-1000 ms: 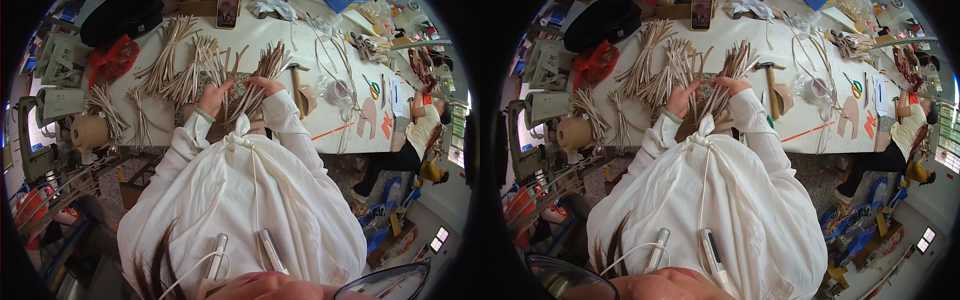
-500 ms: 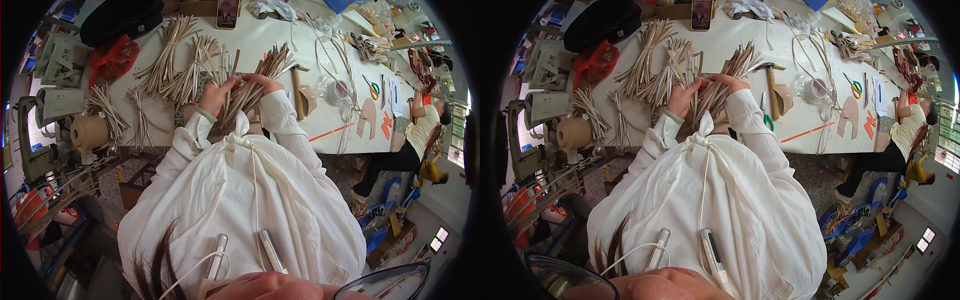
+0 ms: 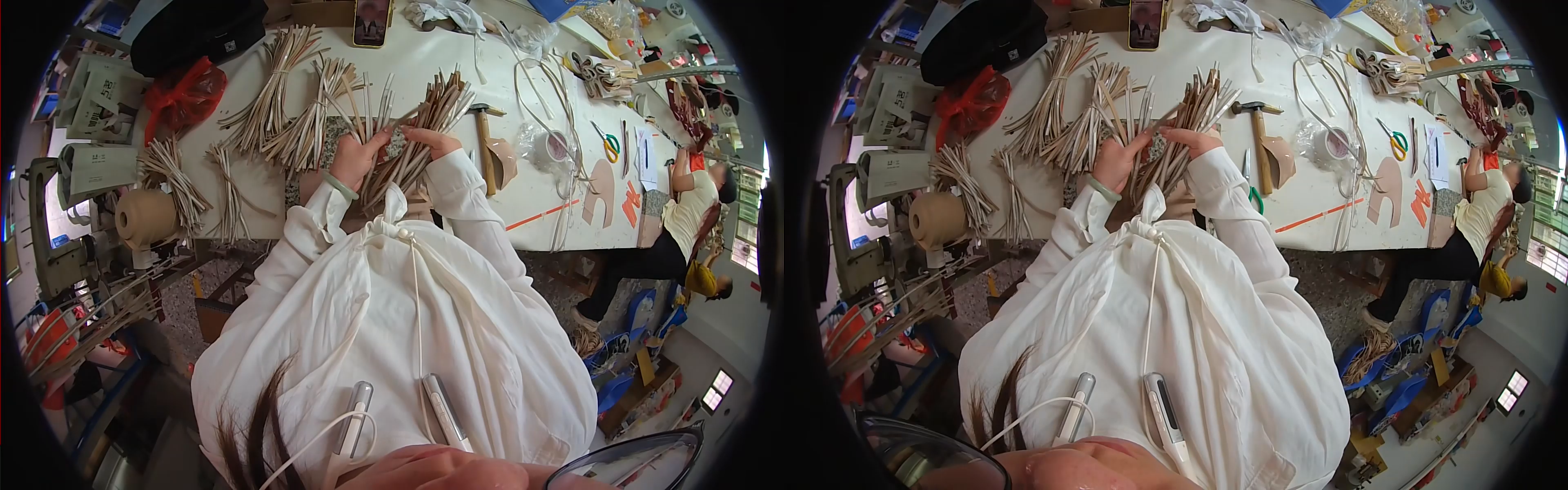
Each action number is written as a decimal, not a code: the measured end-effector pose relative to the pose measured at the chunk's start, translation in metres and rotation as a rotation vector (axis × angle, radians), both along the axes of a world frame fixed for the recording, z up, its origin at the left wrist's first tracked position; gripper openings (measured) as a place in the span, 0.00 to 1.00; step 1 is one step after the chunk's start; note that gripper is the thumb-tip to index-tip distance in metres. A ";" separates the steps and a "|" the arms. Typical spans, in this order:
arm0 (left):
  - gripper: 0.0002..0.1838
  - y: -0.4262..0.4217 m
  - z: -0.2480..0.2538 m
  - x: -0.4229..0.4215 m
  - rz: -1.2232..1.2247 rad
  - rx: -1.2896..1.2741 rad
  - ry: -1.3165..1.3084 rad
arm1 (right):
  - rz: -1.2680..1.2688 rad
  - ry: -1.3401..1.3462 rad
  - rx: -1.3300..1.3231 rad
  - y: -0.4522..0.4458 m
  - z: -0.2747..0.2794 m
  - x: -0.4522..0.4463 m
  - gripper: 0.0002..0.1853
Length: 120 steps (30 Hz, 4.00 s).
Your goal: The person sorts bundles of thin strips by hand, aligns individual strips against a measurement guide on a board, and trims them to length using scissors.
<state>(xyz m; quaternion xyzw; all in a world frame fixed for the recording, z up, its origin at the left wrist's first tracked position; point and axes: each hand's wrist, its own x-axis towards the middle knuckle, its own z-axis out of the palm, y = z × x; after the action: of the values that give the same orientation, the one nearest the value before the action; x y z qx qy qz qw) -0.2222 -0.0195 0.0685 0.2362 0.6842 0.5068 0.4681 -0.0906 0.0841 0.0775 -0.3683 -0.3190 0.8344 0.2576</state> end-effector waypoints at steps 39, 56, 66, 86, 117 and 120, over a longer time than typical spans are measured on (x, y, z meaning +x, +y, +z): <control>0.13 0.000 -0.025 0.005 -0.212 0.102 0.004 | 0.026 0.004 -0.109 -0.002 0.001 0.008 0.13; 0.18 0.019 -0.018 0.007 -0.283 -0.021 0.208 | -0.063 -0.052 0.137 -0.006 -0.001 -0.005 0.11; 0.20 0.029 -0.005 -0.008 -0.540 0.042 0.200 | -0.230 -0.133 -0.153 0.012 -0.005 -0.007 0.13; 0.16 -0.043 -0.079 0.000 -0.505 -0.098 0.544 | -0.449 -0.990 0.049 0.305 -0.232 -0.057 0.34; 0.17 -0.063 -0.124 0.057 -0.590 0.028 1.170 | -0.158 -0.803 0.059 0.031 -0.171 0.099 0.12; 0.13 -0.068 -0.132 0.055 -0.537 0.022 1.172 | -0.090 -0.743 -0.035 0.028 -0.132 0.110 0.11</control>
<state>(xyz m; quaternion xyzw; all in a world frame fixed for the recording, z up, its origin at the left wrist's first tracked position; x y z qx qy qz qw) -0.1676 -0.0876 -0.0631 0.6417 0.7383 0.1659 0.1250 0.0196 0.1124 -0.0549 -0.6641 -0.3598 0.6370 0.1541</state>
